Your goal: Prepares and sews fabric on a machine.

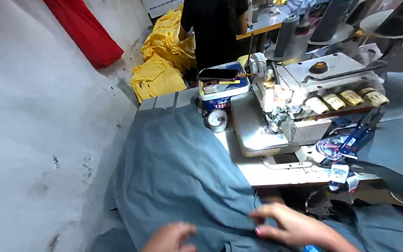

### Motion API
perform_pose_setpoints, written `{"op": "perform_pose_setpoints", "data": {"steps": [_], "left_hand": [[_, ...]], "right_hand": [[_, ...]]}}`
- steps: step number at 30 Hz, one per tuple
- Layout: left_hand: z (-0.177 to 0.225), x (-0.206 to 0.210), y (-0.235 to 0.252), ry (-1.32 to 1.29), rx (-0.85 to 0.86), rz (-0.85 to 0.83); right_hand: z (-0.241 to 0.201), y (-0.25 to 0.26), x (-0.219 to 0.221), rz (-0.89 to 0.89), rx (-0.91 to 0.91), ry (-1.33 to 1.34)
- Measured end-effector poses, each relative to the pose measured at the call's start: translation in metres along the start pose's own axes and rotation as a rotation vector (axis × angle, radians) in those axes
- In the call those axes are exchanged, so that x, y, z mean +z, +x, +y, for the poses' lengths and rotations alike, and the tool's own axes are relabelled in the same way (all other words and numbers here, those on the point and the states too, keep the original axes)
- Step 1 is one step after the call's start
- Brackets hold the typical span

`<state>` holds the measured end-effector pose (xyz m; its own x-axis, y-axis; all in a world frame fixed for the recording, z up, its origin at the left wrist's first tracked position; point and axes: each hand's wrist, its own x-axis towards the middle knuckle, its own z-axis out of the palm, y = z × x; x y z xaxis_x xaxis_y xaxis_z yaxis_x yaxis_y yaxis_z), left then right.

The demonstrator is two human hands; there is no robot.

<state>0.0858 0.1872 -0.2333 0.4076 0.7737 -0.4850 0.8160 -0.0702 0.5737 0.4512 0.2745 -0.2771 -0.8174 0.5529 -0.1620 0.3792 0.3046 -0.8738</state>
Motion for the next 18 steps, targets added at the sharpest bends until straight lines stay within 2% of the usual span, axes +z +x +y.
{"op": "perform_pose_setpoints", "data": {"steps": [2,5,7,9,11,13,16,18], "left_hand": [[0.025,-0.061,0.059,0.061,0.124,0.225],[0.044,-0.15,0.151,0.119,0.008,0.391],[0.028,-0.191,0.211,0.118,-0.06,0.541],[0.007,-0.222,0.259,0.116,-0.128,0.656],[-0.005,-0.243,0.288,0.144,-0.279,0.625],[-0.014,-0.256,0.307,0.201,-0.39,0.503],[-0.011,-0.269,0.315,0.131,-0.364,0.352],[-0.009,-0.272,0.314,0.144,-0.305,0.335]], "right_hand": [[-0.007,0.038,-0.005,0.32,-0.048,-0.002],[0.002,0.083,-0.002,0.697,-0.073,-0.106],[0.019,0.099,0.007,0.899,-0.143,-0.27],[0.03,0.104,0.011,0.998,-0.227,-0.375],[0.034,0.102,0.013,1.018,-0.276,-0.383],[0.034,0.102,0.014,1.027,-0.287,-0.358],[0.035,0.104,0.015,1.041,-0.299,-0.367],[0.035,0.105,0.015,1.044,-0.31,-0.379]]}}
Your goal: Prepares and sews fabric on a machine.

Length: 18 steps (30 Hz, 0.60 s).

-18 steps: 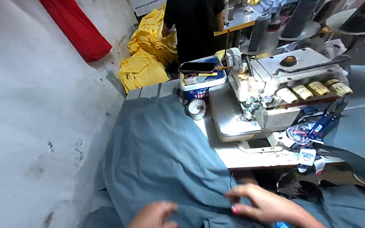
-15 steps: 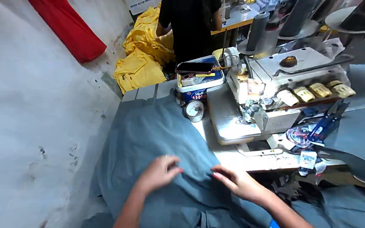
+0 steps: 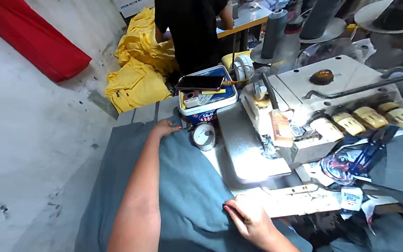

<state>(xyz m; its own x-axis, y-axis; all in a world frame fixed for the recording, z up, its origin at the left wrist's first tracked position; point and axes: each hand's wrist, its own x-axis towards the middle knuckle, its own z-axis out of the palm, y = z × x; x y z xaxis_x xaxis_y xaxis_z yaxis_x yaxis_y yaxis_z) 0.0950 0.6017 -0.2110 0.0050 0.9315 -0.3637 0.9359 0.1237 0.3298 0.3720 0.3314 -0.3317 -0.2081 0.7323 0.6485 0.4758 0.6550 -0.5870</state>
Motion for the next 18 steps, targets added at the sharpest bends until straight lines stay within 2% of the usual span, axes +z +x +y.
{"op": "perform_pose_setpoints", "data": {"steps": [4,8,12,15,18], "left_hand": [[-0.006,-0.01,-0.023,-0.091,0.152,0.144],[0.004,-0.043,-0.088,-0.171,0.249,0.347],[0.014,-0.072,-0.161,-0.23,0.451,0.543],[0.021,-0.086,-0.206,-0.279,0.647,0.638],[0.034,-0.093,-0.242,-0.261,0.78,0.697]], "right_hand": [[0.003,-0.002,0.001,0.016,-0.014,0.062],[0.004,-0.004,0.005,0.123,-0.008,0.05],[-0.006,0.003,0.006,0.147,0.091,-0.015],[-0.019,0.023,0.006,0.103,0.113,0.172],[-0.04,0.059,-0.003,0.087,-0.02,0.417]]}}
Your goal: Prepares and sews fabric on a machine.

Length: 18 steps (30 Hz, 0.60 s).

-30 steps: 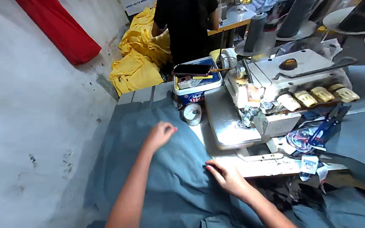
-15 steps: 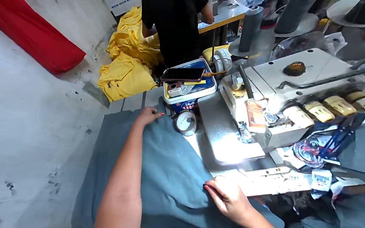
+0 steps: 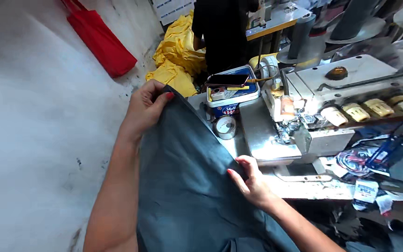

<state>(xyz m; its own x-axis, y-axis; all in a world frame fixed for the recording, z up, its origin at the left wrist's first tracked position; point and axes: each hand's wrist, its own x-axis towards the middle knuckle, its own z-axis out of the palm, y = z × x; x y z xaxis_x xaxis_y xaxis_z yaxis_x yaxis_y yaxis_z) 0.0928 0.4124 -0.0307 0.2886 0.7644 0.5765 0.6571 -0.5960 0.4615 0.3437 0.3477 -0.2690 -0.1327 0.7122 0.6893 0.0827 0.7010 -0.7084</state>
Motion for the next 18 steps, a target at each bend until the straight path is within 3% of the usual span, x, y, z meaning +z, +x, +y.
{"op": "perform_pose_setpoints", "data": {"steps": [7,14,18], "left_hand": [[0.057,-0.018,0.003,0.054,0.215,0.029],[0.081,-0.011,0.015,-0.003,0.313,-0.005],[0.09,-0.006,0.02,-0.055,0.32,-0.027]], "right_hand": [[-0.037,0.042,-0.017,-0.085,-0.139,0.256],[-0.048,0.027,-0.037,0.017,-0.142,0.293],[-0.046,0.028,-0.047,-0.03,-0.191,0.201]]}}
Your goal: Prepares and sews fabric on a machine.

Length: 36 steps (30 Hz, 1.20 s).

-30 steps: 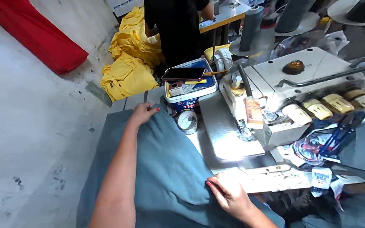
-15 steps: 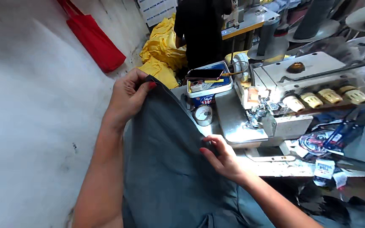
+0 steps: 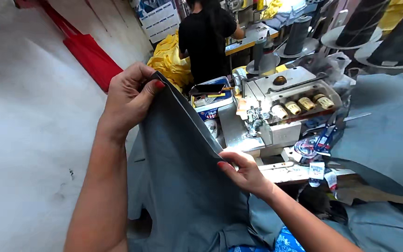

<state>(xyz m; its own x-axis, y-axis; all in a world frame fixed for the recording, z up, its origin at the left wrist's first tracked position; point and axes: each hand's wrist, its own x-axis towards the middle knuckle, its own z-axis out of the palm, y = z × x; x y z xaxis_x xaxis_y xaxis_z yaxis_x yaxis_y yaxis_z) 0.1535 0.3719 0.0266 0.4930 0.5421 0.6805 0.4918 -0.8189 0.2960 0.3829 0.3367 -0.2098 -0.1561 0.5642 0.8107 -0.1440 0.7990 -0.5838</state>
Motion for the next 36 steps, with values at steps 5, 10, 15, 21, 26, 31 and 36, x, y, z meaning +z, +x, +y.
{"op": "perform_pose_setpoints", "data": {"steps": [5,10,15,21,26,31,36], "left_hand": [[0.0,0.003,0.007,-0.035,0.027,-0.002],[-0.017,0.049,0.007,-0.123,0.016,0.027],[-0.05,0.181,-0.023,-0.294,-0.385,-0.101],[-0.037,0.25,-0.055,0.254,-0.315,-0.3],[0.01,0.268,-0.09,0.375,-0.297,-0.29],[0.033,0.283,-0.102,0.329,-0.231,-0.178],[0.019,0.289,-0.092,0.283,-0.256,-0.244]], "right_hand": [[0.007,-0.015,-0.015,-0.033,0.075,0.016],[-0.048,-0.055,-0.051,-0.021,0.112,-0.195],[-0.067,-0.137,-0.058,0.061,0.486,-0.372],[-0.049,-0.17,-0.048,0.115,0.707,-0.499],[-0.064,-0.18,-0.037,0.028,0.656,-0.6],[-0.089,-0.191,-0.033,-0.006,0.775,-0.536],[-0.068,-0.19,-0.035,0.117,0.677,-0.594]]}}
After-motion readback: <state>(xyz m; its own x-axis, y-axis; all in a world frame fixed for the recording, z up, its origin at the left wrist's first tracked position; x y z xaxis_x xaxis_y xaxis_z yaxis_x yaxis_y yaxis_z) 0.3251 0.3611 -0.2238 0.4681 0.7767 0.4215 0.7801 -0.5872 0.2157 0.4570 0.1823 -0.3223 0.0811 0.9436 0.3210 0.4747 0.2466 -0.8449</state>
